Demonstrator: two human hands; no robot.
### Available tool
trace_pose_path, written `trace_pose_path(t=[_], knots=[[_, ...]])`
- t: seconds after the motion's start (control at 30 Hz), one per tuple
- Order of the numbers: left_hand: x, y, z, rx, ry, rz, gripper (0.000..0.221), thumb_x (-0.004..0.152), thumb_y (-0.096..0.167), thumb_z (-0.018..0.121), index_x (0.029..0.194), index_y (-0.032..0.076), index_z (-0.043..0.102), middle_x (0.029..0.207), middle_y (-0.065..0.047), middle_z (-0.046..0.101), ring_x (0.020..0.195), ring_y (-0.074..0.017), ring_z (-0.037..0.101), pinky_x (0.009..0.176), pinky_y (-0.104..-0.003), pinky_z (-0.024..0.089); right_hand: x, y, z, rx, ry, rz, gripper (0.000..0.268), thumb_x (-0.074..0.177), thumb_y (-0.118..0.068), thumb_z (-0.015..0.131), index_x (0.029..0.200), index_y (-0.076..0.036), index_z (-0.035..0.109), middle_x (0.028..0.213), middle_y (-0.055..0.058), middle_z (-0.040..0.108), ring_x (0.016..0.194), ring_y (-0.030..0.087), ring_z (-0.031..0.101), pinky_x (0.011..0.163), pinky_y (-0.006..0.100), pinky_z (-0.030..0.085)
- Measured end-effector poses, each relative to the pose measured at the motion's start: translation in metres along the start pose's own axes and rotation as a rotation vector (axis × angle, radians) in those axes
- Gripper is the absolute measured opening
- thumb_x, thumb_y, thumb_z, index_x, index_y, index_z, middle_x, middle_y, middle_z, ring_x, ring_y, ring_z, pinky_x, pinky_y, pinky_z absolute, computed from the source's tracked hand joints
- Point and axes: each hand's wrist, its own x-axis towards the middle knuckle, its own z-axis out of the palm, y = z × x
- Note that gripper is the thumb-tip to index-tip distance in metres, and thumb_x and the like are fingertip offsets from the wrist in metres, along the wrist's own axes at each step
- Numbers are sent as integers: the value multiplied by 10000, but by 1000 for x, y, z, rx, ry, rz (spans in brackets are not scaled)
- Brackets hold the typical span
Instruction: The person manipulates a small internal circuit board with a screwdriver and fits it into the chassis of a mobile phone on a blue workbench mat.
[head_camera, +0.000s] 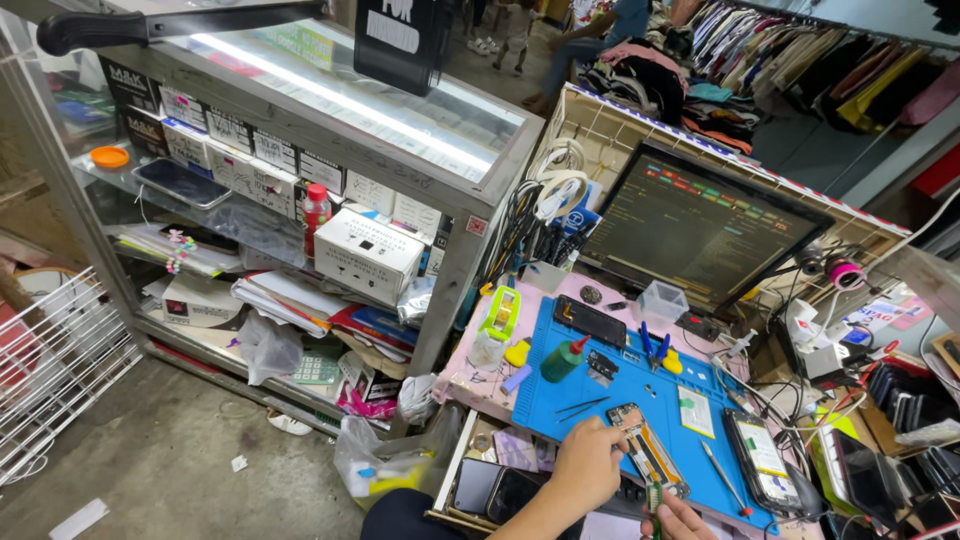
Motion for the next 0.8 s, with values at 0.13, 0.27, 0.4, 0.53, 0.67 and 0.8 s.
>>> trace_pose_path(t=[0.13, 0.27, 0.4, 0.53, 0.67, 0.8], knots=[[-7, 12, -12, -108, -52, -32, 71, 842, 70, 726, 913, 66, 726, 895, -130, 670, 939, -342, 650, 838, -464, 509, -2, 8, 3, 87, -35, -4, 480, 947, -7, 563, 1422, 57, 546, 1038, 246, 685, 808, 305, 655, 628, 467, 541], [-3, 19, -27, -183, -79, -104, 89, 844, 80, 726, 928, 55, 737, 900, -112, 720, 866, -288, 692, 795, -411, 551, -1, 9, 5, 66, 8, 86, 461, 940, 17, 566, 1400, 45, 555, 1027, 219, 672, 839, 306, 666, 690, 486, 562], [1, 24, -32, -263, -107, -197, 157, 846, 89, 726, 996, 47, 749, 919, -112, 751, 825, -235, 722, 768, -347, 575, 1, 6, 3, 107, 37, 84, 423, 944, 4, 559, 1367, 10, 558, 1037, 221, 674, 864, 315, 673, 740, 506, 580], [3, 27, -33, -313, -127, -232, 144, 859, 99, 726, 985, 39, 760, 908, -100, 762, 815, -194, 724, 760, -317, 577, 2, 2, 0, 122, 40, 58, 393, 946, 7, 566, 1339, 19, 564, 1034, 220, 670, 886, 319, 685, 779, 529, 597], [3, 28, -32, -363, -162, -239, 149, 862, 86, 719, 997, 37, 760, 911, -88, 759, 807, -187, 716, 750, -318, 568, 2, -2, -4, 92, 24, 64, 368, 953, 1, 568, 1321, 8, 580, 1033, 201, 677, 912, 306, 688, 811, 527, 606], [2, 25, -25, -392, -172, -204, 149, 871, 91, 742, 1005, 27, 752, 907, -80, 757, 813, -159, 716, 764, -300, 571, 1, -4, -3, 120, 26, 18, 348, 949, 19, 563, 1295, 17, 597, 1038, 206, 688, 937, 331, 695, 822, 542, 612]])
